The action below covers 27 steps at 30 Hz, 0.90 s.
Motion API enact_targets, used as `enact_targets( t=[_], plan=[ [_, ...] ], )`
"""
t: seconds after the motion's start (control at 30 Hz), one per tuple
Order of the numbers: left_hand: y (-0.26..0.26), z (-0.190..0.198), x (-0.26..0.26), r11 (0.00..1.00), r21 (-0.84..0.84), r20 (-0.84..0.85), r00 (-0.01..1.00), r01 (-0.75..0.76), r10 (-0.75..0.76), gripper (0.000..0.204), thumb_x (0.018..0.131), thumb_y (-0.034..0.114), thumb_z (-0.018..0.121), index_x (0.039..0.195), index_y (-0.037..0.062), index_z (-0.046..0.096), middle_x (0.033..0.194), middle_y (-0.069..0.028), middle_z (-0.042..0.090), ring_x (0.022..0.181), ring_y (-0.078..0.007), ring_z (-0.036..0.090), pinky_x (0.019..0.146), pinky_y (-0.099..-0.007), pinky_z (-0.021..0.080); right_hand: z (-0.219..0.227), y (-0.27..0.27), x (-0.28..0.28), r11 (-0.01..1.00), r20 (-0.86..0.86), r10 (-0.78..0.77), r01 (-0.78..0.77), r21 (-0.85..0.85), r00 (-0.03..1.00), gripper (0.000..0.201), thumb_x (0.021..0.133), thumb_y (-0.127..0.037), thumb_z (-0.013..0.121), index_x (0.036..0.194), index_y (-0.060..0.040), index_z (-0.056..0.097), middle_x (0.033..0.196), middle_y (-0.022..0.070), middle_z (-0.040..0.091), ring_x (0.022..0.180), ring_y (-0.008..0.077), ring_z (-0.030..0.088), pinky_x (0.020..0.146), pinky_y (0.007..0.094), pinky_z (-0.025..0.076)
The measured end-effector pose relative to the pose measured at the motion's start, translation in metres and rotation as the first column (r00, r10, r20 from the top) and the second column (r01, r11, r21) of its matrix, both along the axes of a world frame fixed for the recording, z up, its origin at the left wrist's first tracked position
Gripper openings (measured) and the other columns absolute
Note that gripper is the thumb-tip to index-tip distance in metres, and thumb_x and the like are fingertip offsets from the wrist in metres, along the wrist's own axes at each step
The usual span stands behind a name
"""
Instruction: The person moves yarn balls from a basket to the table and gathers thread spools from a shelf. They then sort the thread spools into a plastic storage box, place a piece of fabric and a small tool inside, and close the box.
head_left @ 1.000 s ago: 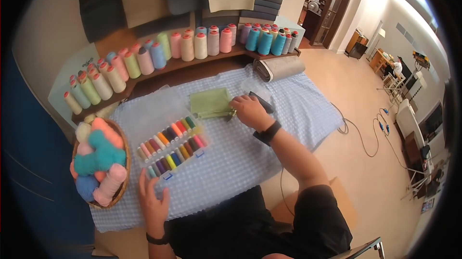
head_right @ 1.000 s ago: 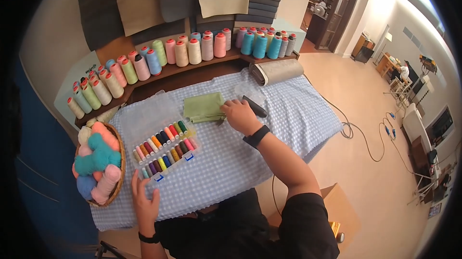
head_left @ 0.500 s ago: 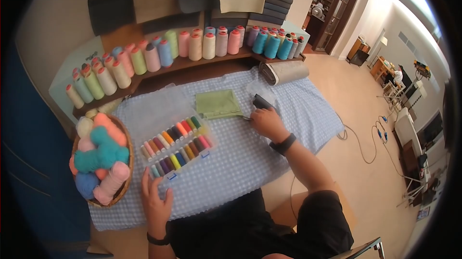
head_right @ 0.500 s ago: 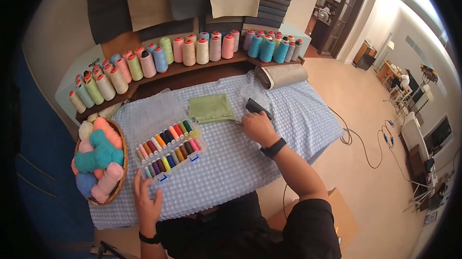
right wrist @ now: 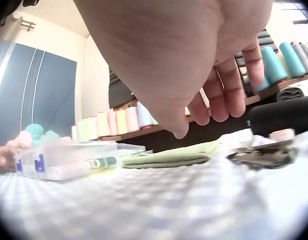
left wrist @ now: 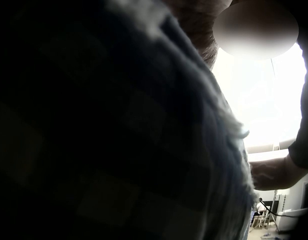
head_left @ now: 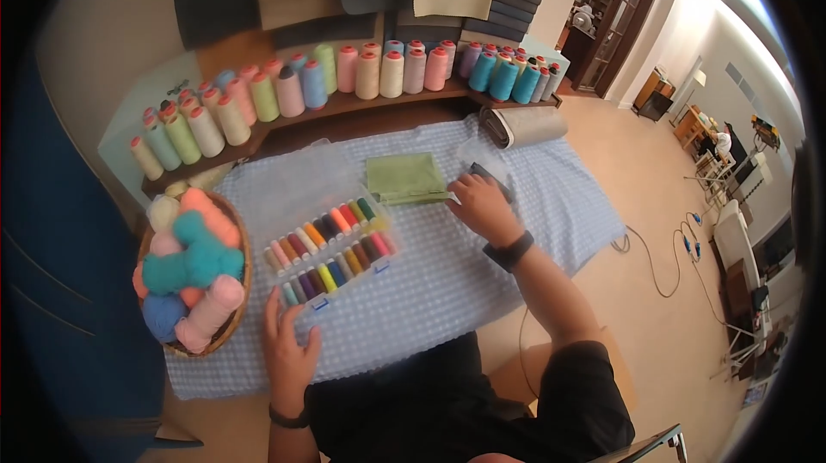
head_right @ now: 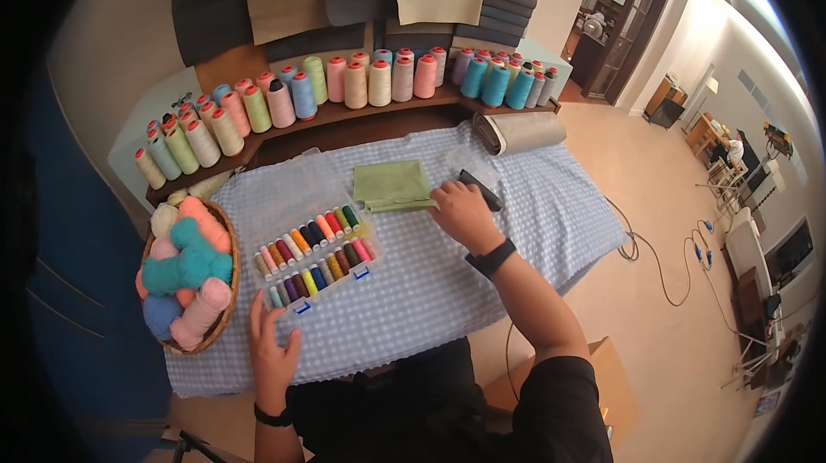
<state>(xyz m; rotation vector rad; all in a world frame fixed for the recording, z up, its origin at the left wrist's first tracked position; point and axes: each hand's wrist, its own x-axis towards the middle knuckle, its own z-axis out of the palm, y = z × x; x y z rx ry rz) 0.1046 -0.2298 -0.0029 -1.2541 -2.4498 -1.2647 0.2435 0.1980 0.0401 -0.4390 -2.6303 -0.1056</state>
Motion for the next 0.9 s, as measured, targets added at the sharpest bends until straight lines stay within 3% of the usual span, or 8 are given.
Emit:
enact_targets(
  t=[0.1, 0.3, 0.4, 0.5, 0.57, 0.7, 0.8, 0.9],
  plan=[
    [0.002, -0.005, -0.001, 1.0, 0.023, -0.035, 0.999, -0.013, 0.014, 0.042, 0.087, 0.01, 0.078, 0.126, 0.0025, 0.065, 0.161, -0.0247, 0.046, 0.14, -0.0475, 0.052, 0.115, -0.0517, 0.047, -0.012, 0.004, -0.039, 0.996, 0.018, 0.059, -0.058, -0.073, 0.998, 0.022, 0.092, -0.027, 0.074, 0.106, -0.01, 0.072, 0.107, 0.0068, 0.07, 0.108, 0.0277, 0.069, 0.093, 0.0481, 0.051],
    [0.0, -0.006, -0.002, 0.999, 0.031, -0.038, 0.999, -0.016, 0.017, 0.041, 0.086, 0.011, 0.079, 0.125, 0.0043, 0.066, 0.161, -0.0237, 0.047, 0.139, -0.0475, 0.054, 0.113, -0.0517, 0.048, -0.031, 0.005, -0.072, 0.989, 0.027, 0.145, -0.145, 0.007, 0.989, 0.022, 0.092, -0.028, 0.074, 0.106, -0.0104, 0.072, 0.108, 0.0061, 0.073, 0.107, 0.0273, 0.071, 0.093, 0.0486, 0.052],
    [0.001, -0.005, -0.002, 0.999, 0.045, -0.042, 0.999, -0.014, 0.016, 0.041, 0.086, 0.011, 0.079, 0.124, 0.0046, 0.066, 0.16, -0.024, 0.048, 0.139, -0.0474, 0.054, 0.113, -0.052, 0.048, -0.023, 0.008, -0.076, 0.994, 0.178, 0.091, -0.078, -0.078, 0.98, 0.018, 0.093, -0.025, 0.073, 0.104, -0.0101, 0.071, 0.105, 0.0057, 0.073, 0.104, 0.0283, 0.072, 0.092, 0.0483, 0.052],
    [0.0, -0.003, -0.001, 0.999, 0.026, -0.035, 0.999, -0.022, 0.023, 0.041, 0.086, 0.012, 0.08, 0.124, 0.0046, 0.067, 0.16, -0.0241, 0.048, 0.139, -0.0473, 0.054, 0.113, -0.0525, 0.048, -0.029, 0.016, -0.082, 0.998, 0.138, 0.061, -0.056, -0.043, 0.989, 0.012, 0.094, -0.021, 0.07, 0.098, -0.0096, 0.069, 0.102, 0.0062, 0.073, 0.101, 0.0297, 0.072, 0.089, 0.048, 0.053],
    [-0.001, -0.004, -0.002, 0.999, 0.029, -0.044, 0.999, -0.016, 0.017, 0.041, 0.085, 0.012, 0.081, 0.124, 0.0047, 0.067, 0.159, -0.0241, 0.048, 0.139, -0.0474, 0.054, 0.112, -0.0526, 0.047, -0.027, 0.019, -0.081, 0.992, 0.024, 0.067, -0.064, -0.107, 0.997, 0.009, 0.095, -0.018, 0.068, 0.097, -0.0096, 0.07, 0.101, 0.0078, 0.073, 0.099, 0.0321, 0.072, 0.087, 0.0478, 0.053],
    [-0.002, -0.002, -0.002, 1.0, 0.011, -0.033, 0.999, 0.01, -0.01, 0.04, 0.088, 0.008, 0.077, 0.125, 0.0008, 0.064, 0.162, -0.0256, 0.044, 0.14, -0.0478, 0.053, 0.116, -0.052, 0.046, 0.001, 0.025, -0.074, 0.972, -0.209, 0.1, -0.141, -0.188, 0.973, 0.011, 0.097, -0.015, 0.066, 0.099, -0.0063, 0.073, 0.1, 0.0133, 0.074, 0.096, 0.0376, 0.071, 0.083, 0.0484, 0.055],
    [-0.003, 0.0, 0.0, 1.0, 0.012, -0.019, 1.0, 0.011, -0.011, 0.041, 0.089, 0.009, 0.077, 0.127, 0.0008, 0.063, 0.162, -0.0256, 0.044, 0.141, -0.0481, 0.052, 0.116, -0.0527, 0.046, 0.035, 0.014, -0.062, 0.915, -0.32, 0.047, -0.17, -0.365, 0.946, 0.017, 0.1, -0.015, 0.066, 0.107, -0.0027, 0.074, 0.101, 0.0184, 0.076, 0.094, 0.0415, 0.071, 0.081, 0.048, 0.056],
    [-0.003, -0.001, 0.001, 0.997, 0.08, -0.047, 0.999, -0.011, 0.015, 0.042, 0.089, 0.009, 0.076, 0.128, -0.0005, 0.062, 0.161, -0.025, 0.045, 0.139, -0.0473, 0.054, 0.115, -0.0516, 0.046, 0.072, -0.013, -0.046, 0.804, -0.298, -0.035, -0.15, -0.575, 0.954, 0.023, 0.102, -0.019, 0.068, 0.108, 0.0021, 0.073, 0.091, 0.0194, 0.075, 0.082, 0.029, 0.074, 0.075, 0.0403, 0.056]
  ],
)
